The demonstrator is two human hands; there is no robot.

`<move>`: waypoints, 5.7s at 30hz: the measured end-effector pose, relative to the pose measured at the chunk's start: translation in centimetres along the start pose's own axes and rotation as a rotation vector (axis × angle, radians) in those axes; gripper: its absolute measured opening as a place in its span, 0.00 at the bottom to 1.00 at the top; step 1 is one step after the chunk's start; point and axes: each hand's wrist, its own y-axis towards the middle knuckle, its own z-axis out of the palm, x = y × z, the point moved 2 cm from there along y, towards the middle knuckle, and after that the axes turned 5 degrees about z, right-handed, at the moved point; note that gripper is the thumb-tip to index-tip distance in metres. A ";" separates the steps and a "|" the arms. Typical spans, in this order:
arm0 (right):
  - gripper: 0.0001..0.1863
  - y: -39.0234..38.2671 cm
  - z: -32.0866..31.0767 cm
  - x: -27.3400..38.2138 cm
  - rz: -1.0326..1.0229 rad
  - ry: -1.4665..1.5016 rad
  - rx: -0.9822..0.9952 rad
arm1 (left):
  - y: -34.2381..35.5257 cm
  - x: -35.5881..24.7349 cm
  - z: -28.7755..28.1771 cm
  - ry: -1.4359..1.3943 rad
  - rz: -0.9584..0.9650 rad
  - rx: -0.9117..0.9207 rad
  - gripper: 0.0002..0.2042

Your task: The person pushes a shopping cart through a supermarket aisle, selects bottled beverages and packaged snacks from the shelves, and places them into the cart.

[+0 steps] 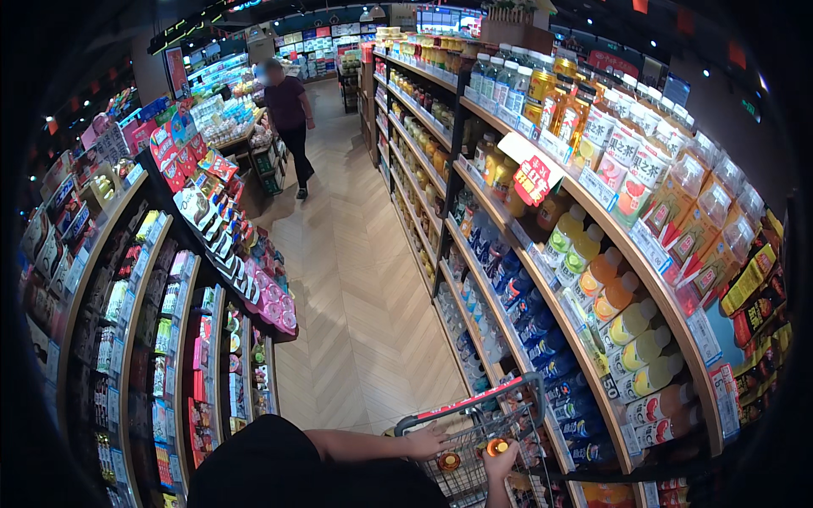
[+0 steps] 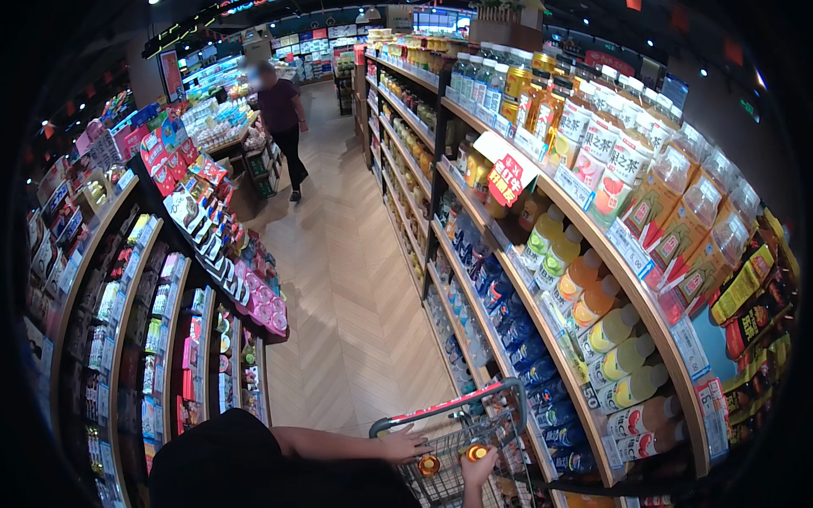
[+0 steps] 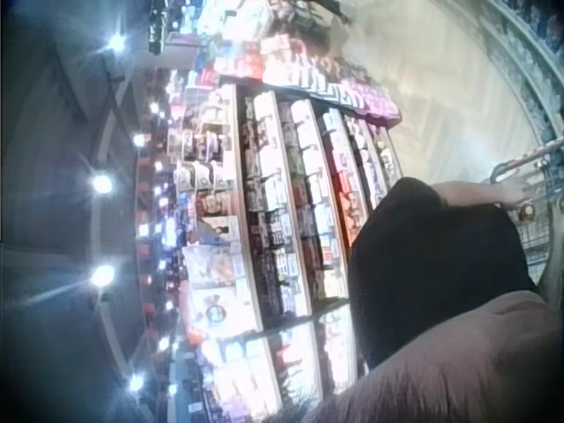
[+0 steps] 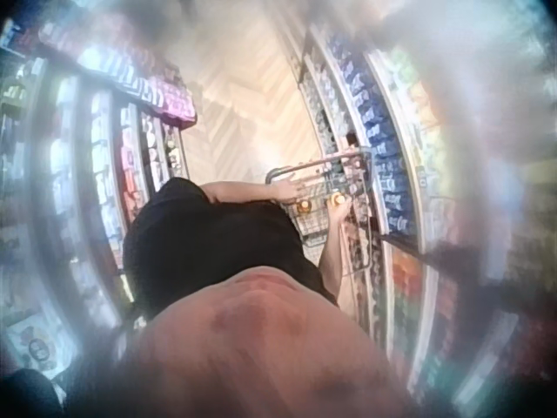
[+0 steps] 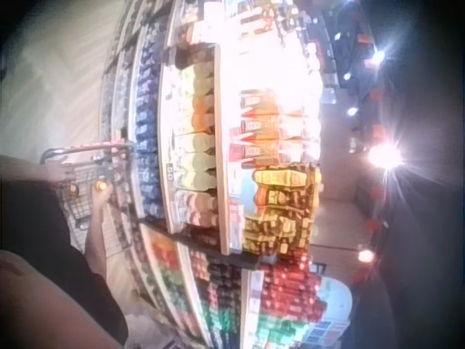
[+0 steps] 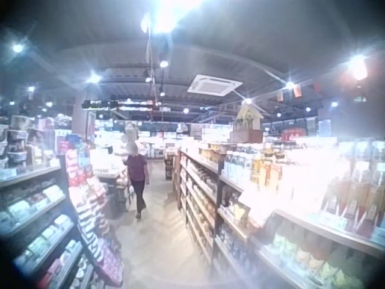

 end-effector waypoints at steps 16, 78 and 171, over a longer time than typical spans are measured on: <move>0.38 -3.7 6.9 -3.3 0.046 0.012 0.133 | -2.8 -1.0 -1.6 0.059 -0.005 0.089 0.34; 0.45 6.6 -62.7 38.8 -0.448 -0.410 -1.055 | 27.8 -23.5 -55.2 0.008 0.687 -0.940 0.36; 0.19 -1.0 -51.7 36.8 -0.876 0.210 -1.030 | 18.1 -19.8 -50.9 -0.249 0.761 -1.110 0.34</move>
